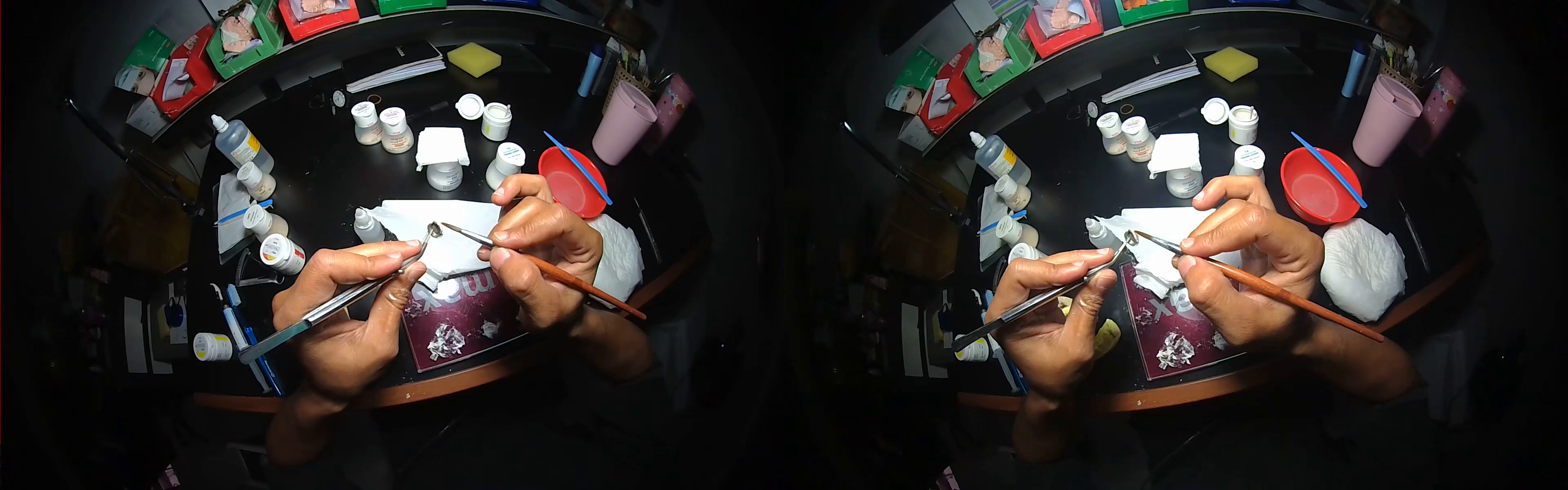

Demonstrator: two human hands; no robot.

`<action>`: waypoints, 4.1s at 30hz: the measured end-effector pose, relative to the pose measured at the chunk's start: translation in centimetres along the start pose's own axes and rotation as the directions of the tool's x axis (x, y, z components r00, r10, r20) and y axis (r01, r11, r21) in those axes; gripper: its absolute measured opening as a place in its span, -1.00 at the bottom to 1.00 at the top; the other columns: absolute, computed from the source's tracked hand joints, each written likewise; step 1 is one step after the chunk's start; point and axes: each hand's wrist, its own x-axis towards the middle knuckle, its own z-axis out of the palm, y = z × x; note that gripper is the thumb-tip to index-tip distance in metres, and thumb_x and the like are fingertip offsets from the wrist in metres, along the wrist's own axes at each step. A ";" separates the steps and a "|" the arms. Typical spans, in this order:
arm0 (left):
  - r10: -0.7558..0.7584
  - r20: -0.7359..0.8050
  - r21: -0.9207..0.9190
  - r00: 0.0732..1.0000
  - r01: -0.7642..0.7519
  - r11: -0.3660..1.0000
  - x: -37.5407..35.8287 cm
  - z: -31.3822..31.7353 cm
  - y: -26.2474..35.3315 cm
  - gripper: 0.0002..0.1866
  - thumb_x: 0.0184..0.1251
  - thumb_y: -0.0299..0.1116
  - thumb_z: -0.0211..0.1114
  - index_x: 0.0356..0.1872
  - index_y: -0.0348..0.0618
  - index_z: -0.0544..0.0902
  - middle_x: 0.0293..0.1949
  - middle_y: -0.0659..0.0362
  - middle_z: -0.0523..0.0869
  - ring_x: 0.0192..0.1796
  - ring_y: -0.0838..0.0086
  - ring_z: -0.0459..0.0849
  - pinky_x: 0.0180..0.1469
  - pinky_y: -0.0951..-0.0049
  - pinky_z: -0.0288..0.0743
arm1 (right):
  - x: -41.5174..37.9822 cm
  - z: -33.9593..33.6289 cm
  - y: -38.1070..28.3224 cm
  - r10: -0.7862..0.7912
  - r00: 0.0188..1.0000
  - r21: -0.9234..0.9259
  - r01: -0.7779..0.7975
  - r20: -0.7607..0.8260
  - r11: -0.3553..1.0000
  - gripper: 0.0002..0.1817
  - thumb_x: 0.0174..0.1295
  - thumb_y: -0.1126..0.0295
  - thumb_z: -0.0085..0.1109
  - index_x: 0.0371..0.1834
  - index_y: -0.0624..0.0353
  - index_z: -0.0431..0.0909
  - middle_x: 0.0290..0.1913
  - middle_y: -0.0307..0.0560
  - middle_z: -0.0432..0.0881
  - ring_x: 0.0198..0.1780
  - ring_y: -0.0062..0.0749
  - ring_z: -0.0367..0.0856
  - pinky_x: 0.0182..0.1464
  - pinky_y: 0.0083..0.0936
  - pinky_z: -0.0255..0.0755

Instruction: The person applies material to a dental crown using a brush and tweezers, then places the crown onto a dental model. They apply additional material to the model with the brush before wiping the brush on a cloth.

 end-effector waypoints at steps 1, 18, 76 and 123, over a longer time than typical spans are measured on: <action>-0.001 0.001 0.001 1.000 0.001 1.000 0.0 0.0 0.0 -0.76 0.26 -0.71 0.56 -0.18 -0.32 0.65 -0.17 -0.12 0.88 -0.04 0.26 0.91 0.06 0.35 0.81 | 0.0 0.0 0.0 0.002 1.000 0.001 -0.002 -0.005 1.000 -0.85 0.12 0.64 0.38 -0.26 0.20 0.68 -0.40 -0.18 0.77 -0.30 -0.60 0.68 0.33 -0.15 0.34; 0.020 0.010 0.013 1.000 -0.020 1.000 0.1 0.0 -0.1 -0.76 0.25 -0.72 0.55 -0.18 -0.32 0.65 -0.17 -0.12 0.88 -0.04 0.25 0.91 0.06 0.36 0.81 | 0.1 0.0 -0.1 0.010 1.000 0.000 -0.010 0.005 1.000 -0.86 0.13 0.63 0.39 -0.26 0.20 0.69 -0.38 -0.20 0.78 -0.28 -0.59 0.69 0.32 -0.19 0.35; -0.095 -0.074 -0.051 0.993 0.091 0.995 0.1 0.1 -1.2 -0.82 0.37 -0.64 0.50 -0.16 -0.35 0.64 -0.25 -0.02 0.84 -0.19 0.42 0.88 -0.09 0.47 0.81 | -3.0 -17.8 -6.3 0.493 0.867 -0.484 -0.464 -0.075 0.742 -0.86 0.25 0.50 0.50 -0.36 0.22 0.68 -0.30 -0.33 0.46 -0.32 -0.71 0.32 -0.22 -0.62 0.21; -0.255 0.339 -0.902 0.905 0.390 0.186 0.0 -1.8 -4.3 -0.80 0.58 -0.66 0.23 0.07 -0.14 0.56 0.08 -0.02 0.78 0.06 0.34 0.86 0.21 0.37 0.78 | 4.1 -4.3 -4.6 0.000 0.971 -0.464 0.114 0.239 0.878 -0.89 0.02 0.54 0.46 -0.35 0.24 0.77 -0.33 -0.10 0.78 -0.14 -0.28 0.67 -0.12 -0.38 0.51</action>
